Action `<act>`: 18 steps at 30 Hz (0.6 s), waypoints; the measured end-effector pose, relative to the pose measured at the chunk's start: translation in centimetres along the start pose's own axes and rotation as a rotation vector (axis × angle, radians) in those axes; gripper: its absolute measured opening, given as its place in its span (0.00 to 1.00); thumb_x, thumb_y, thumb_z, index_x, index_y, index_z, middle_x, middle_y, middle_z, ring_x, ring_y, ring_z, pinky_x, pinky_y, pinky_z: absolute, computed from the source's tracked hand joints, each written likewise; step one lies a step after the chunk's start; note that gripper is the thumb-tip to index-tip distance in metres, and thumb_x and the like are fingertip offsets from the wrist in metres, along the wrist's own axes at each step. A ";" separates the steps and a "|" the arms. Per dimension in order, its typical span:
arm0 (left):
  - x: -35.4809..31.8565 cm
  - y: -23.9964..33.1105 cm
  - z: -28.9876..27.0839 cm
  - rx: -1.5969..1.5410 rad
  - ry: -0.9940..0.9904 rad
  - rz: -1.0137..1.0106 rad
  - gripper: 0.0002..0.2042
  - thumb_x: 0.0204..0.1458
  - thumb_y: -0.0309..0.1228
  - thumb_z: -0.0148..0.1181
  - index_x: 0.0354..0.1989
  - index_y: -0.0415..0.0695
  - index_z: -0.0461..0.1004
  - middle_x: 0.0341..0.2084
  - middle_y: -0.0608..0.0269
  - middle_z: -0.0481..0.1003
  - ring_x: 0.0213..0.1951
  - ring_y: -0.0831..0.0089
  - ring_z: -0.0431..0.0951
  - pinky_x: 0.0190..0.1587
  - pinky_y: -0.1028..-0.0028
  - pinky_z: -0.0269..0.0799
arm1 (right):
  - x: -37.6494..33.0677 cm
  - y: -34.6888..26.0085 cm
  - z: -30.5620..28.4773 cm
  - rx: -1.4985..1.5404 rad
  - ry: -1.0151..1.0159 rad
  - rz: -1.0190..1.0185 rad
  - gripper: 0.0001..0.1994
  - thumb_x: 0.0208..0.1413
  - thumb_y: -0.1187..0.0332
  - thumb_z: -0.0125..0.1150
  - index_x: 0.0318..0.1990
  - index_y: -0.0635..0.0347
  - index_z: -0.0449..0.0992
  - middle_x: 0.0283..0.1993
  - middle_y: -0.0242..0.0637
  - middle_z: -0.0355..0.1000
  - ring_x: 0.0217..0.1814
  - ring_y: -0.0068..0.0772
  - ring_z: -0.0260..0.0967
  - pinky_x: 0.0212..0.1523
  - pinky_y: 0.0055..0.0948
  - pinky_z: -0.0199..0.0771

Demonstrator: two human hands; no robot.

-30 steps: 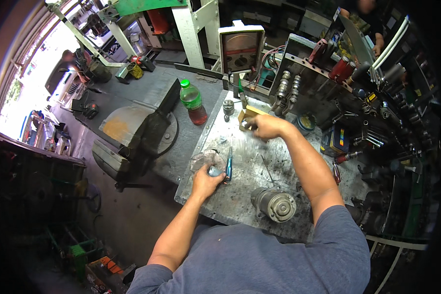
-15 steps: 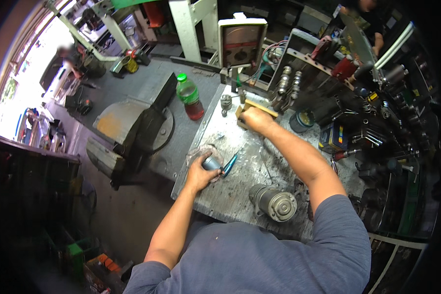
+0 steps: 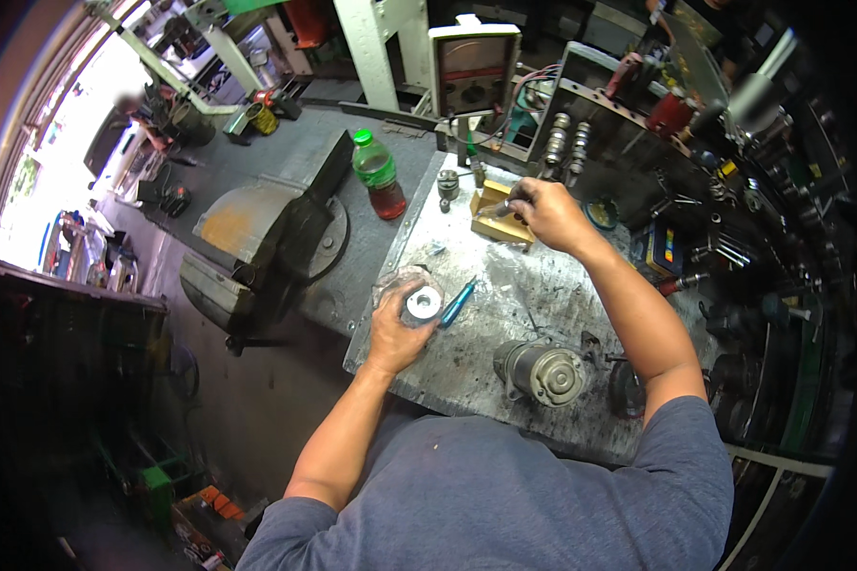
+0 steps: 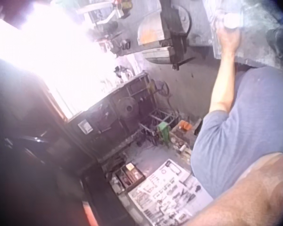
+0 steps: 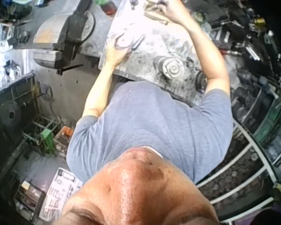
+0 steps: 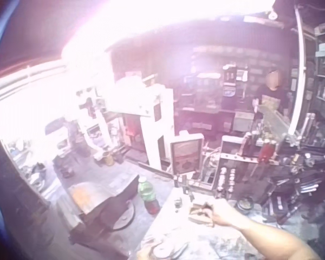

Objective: The person assembles a cylindrical mechanical component on a workbench. They use a screwdriver to tighten screws, insert a small metal ring, and apply lubricant from a green bottle. The person then uses a wrench to tighten a bolt on the assembly.

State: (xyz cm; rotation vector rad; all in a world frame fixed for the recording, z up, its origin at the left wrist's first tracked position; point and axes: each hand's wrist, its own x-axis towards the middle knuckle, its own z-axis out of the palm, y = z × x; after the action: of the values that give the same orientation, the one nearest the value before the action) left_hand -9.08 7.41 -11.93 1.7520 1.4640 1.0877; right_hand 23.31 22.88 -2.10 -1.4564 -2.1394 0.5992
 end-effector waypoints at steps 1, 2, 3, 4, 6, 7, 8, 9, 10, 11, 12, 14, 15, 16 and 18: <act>0.2 0.2 -0.1 -0.061 0.001 -0.002 0.36 0.42 0.25 0.86 0.65 0.42 0.78 0.57 0.49 0.84 0.62 0.54 0.85 0.67 0.61 0.78 | -0.6 -0.2 -1.2 0.302 -0.038 0.169 0.08 0.70 0.72 0.69 0.48 0.69 0.82 0.44 0.49 0.87 0.43 0.41 0.86 0.48 0.40 0.87; 0.2 0.4 0.0 -0.133 -0.003 -0.006 0.36 0.43 0.25 0.85 0.65 0.42 0.78 0.58 0.49 0.84 0.61 0.54 0.85 0.67 0.61 0.78 | -1.2 -0.3 -2.4 0.640 -0.047 0.272 0.08 0.71 0.73 0.68 0.49 0.71 0.81 0.45 0.47 0.88 0.44 0.34 0.86 0.48 0.36 0.88; 0.1 0.6 -0.1 -0.126 -0.012 -0.015 0.35 0.44 0.23 0.83 0.65 0.42 0.78 0.59 0.49 0.84 0.62 0.55 0.85 0.67 0.62 0.78 | -2.4 -0.4 -3.5 0.774 -0.022 0.308 0.07 0.73 0.75 0.64 0.50 0.71 0.81 0.49 0.45 0.87 0.47 0.30 0.85 0.50 0.33 0.90; 0.0 0.9 -0.1 -0.142 -0.026 -0.015 0.35 0.44 0.23 0.83 0.65 0.42 0.77 0.59 0.49 0.84 0.62 0.56 0.85 0.67 0.62 0.78 | -3.6 -0.8 -4.3 0.788 0.025 0.298 0.07 0.73 0.75 0.64 0.50 0.71 0.81 0.47 0.44 0.87 0.45 0.29 0.85 0.49 0.32 0.89; -0.4 2.3 -0.1 -0.196 -0.058 -0.057 0.35 0.45 0.22 0.82 0.66 0.41 0.77 0.59 0.50 0.84 0.62 0.56 0.85 0.67 0.63 0.78 | -6.1 -2.2 -5.4 0.796 0.113 0.338 0.07 0.73 0.76 0.65 0.51 0.72 0.83 0.43 0.41 0.88 0.43 0.25 0.83 0.47 0.30 0.88; -0.5 3.4 -0.1 -0.204 -0.100 -0.063 0.37 0.47 0.22 0.81 0.70 0.41 0.74 0.57 0.51 0.85 0.61 0.55 0.85 0.66 0.62 0.79 | -7.0 -3.4 -5.8 0.679 0.070 0.311 0.07 0.72 0.75 0.66 0.51 0.72 0.83 0.44 0.39 0.88 0.44 0.24 0.84 0.48 0.30 0.88; -0.6 4.7 -0.2 -0.162 -0.113 0.042 0.39 0.48 0.22 0.81 0.71 0.42 0.72 0.57 0.50 0.85 0.61 0.54 0.86 0.65 0.61 0.79 | -7.9 -4.8 -6.1 0.549 0.052 0.187 0.08 0.70 0.74 0.68 0.51 0.70 0.84 0.42 0.41 0.88 0.43 0.33 0.86 0.48 0.33 0.89; -0.7 6.3 -0.6 -0.119 -0.149 0.094 0.40 0.48 0.22 0.80 0.73 0.42 0.70 0.57 0.50 0.85 0.60 0.54 0.86 0.65 0.61 0.80 | -9.1 -6.4 -6.8 0.352 0.061 -0.086 0.09 0.68 0.74 0.70 0.51 0.68 0.83 0.44 0.42 0.88 0.44 0.39 0.87 0.49 0.36 0.89; -0.8 8.0 -1.2 -0.075 -0.183 0.149 0.42 0.48 0.22 0.80 0.75 0.42 0.68 0.56 0.49 0.85 0.59 0.53 0.86 0.64 0.60 0.80 | -10.3 -8.1 -7.6 0.138 0.069 -0.296 0.10 0.66 0.74 0.71 0.52 0.67 0.83 0.46 0.44 0.87 0.45 0.46 0.87 0.49 0.38 0.89; -0.9 9.8 -1.9 -0.097 -0.235 0.253 0.46 0.49 0.22 0.79 0.79 0.43 0.63 0.56 0.48 0.84 0.59 0.50 0.87 0.63 0.59 0.81 | -12.0 -10.1 -8.0 0.112 0.076 -0.414 0.13 0.62 0.78 0.70 0.53 0.64 0.84 0.49 0.44 0.87 0.48 0.47 0.88 0.50 0.38 0.90; -1.1 11.6 -2.6 -0.110 -0.260 0.330 0.48 0.47 0.23 0.80 0.80 0.44 0.61 0.58 0.48 0.84 0.57 0.50 0.87 0.61 0.57 0.81 | -13.9 -12.1 -8.3 0.083 0.050 -0.495 0.17 0.57 0.81 0.70 0.54 0.61 0.84 0.53 0.45 0.87 0.51 0.48 0.88 0.50 0.37 0.91; -2.2 14.4 -5.0 -0.040 -0.323 0.502 0.52 0.43 0.26 0.81 0.81 0.44 0.59 0.59 0.50 0.84 0.56 0.50 0.87 0.59 0.56 0.80 | -17.2 -15.6 -8.4 0.188 -0.093 -0.567 0.19 0.55 0.79 0.72 0.55 0.61 0.84 0.58 0.45 0.84 0.52 0.48 0.87 0.49 0.39 0.90; -2.8 15.4 -5.8 -0.072 -0.340 0.602 0.54 0.41 0.26 0.82 0.81 0.44 0.59 0.60 0.50 0.84 0.55 0.50 0.87 0.58 0.55 0.79 | -18.5 -16.9 -8.2 0.183 -0.094 -0.578 0.19 0.55 0.78 0.72 0.56 0.61 0.84 0.60 0.46 0.83 0.53 0.48 0.87 0.49 0.39 0.90; -3.5 16.1 -6.4 -0.088 -0.369 0.649 0.56 0.40 0.27 0.82 0.82 0.45 0.58 0.60 0.50 0.84 0.55 0.51 0.87 0.57 0.55 0.78 | -19.7 -17.9 -7.8 0.160 -0.152 -0.559 0.20 0.55 0.77 0.72 0.57 0.62 0.83 0.62 0.47 0.82 0.53 0.48 0.86 0.49 0.39 0.90; -5.1 16.8 -7.0 -0.116 -0.404 0.634 0.55 0.39 0.26 0.82 0.82 0.45 0.60 0.62 0.48 0.83 0.56 0.51 0.86 0.58 0.55 0.78 | -21.2 -18.9 -6.7 0.327 -0.089 -0.537 0.20 0.56 0.75 0.71 0.58 0.64 0.82 0.60 0.50 0.81 0.52 0.50 0.86 0.51 0.39 0.89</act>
State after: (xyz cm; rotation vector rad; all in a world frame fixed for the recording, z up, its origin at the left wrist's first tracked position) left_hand -7.44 -1.50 4.68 2.2515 0.5992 0.9954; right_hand 20.35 -2.79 11.50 -0.6540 -2.2373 0.7654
